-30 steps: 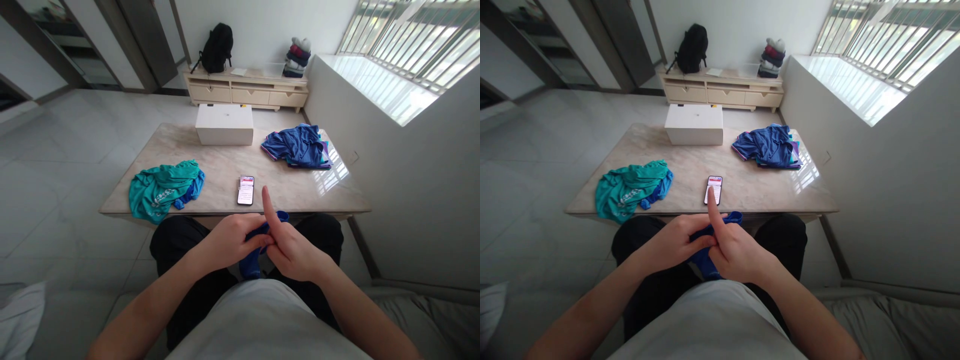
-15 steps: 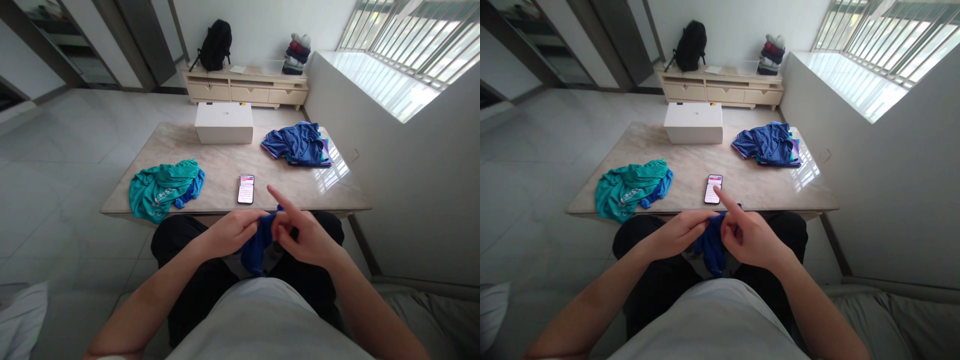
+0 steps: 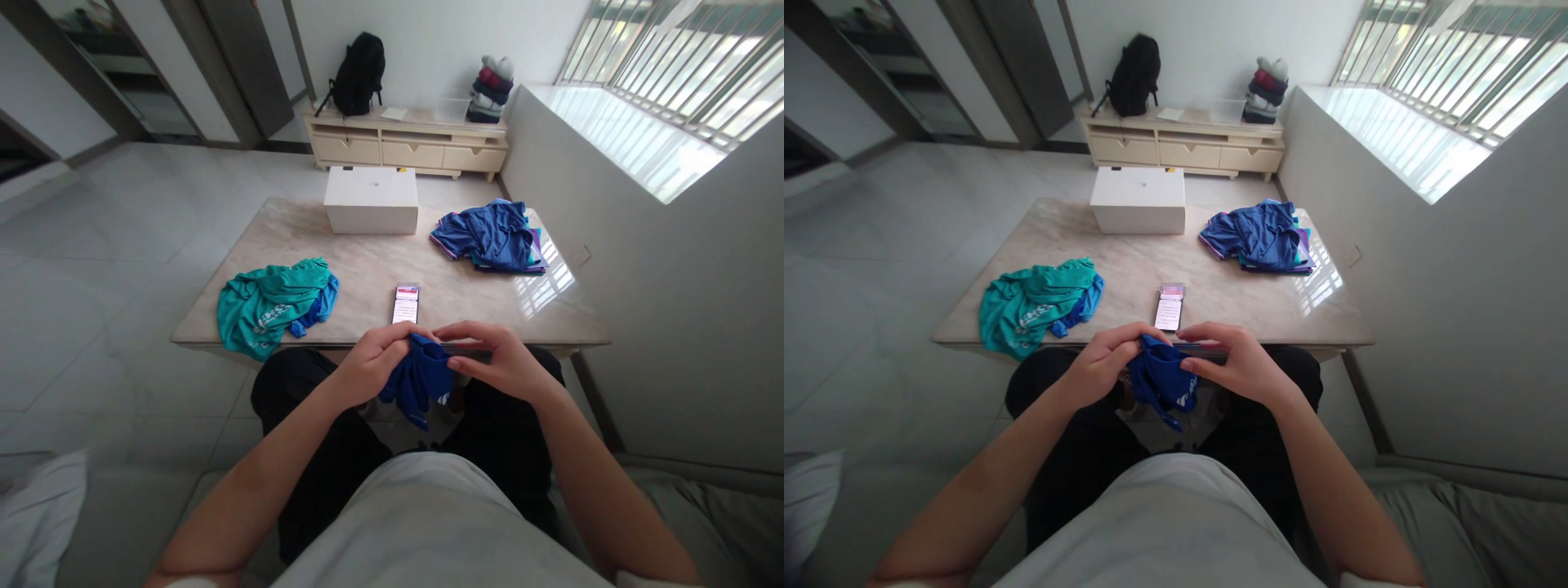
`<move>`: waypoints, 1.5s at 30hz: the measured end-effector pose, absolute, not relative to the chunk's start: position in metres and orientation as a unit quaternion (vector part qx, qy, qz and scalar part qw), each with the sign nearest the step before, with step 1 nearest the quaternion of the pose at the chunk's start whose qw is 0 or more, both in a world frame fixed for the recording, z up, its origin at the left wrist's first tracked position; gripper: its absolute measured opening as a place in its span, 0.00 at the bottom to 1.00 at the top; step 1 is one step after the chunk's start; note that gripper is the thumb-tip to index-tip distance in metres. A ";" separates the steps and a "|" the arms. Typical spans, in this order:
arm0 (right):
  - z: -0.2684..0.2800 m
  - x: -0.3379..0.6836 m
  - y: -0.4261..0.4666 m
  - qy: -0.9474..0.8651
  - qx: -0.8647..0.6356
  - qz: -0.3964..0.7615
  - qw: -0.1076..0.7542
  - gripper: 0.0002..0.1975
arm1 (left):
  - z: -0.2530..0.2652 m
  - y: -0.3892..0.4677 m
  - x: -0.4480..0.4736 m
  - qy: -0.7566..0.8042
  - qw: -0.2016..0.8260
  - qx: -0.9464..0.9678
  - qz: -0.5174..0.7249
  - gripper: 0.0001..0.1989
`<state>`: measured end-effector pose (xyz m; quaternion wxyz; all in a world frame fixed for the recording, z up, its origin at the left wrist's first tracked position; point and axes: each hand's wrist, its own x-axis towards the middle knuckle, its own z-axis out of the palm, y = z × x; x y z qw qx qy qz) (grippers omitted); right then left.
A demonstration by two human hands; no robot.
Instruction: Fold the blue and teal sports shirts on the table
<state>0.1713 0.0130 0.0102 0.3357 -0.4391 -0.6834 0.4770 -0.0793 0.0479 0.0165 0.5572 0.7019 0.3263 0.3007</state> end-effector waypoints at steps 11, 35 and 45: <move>0.003 0.152 0.001 -0.669 -0.525 0.364 0.379 0.08 | 0.010 0.047 -0.076 0.387 0.501 0.698 0.336 0.19; 0.076 0.154 0.039 -0.740 -0.470 -0.114 0.467 0.09 | -0.031 0.041 -0.025 0.379 0.382 0.712 0.451 0.21; 0.074 0.167 0.039 -0.735 -0.475 -0.114 0.470 0.10 | -0.040 0.050 -0.022 0.430 0.369 0.649 0.508 0.11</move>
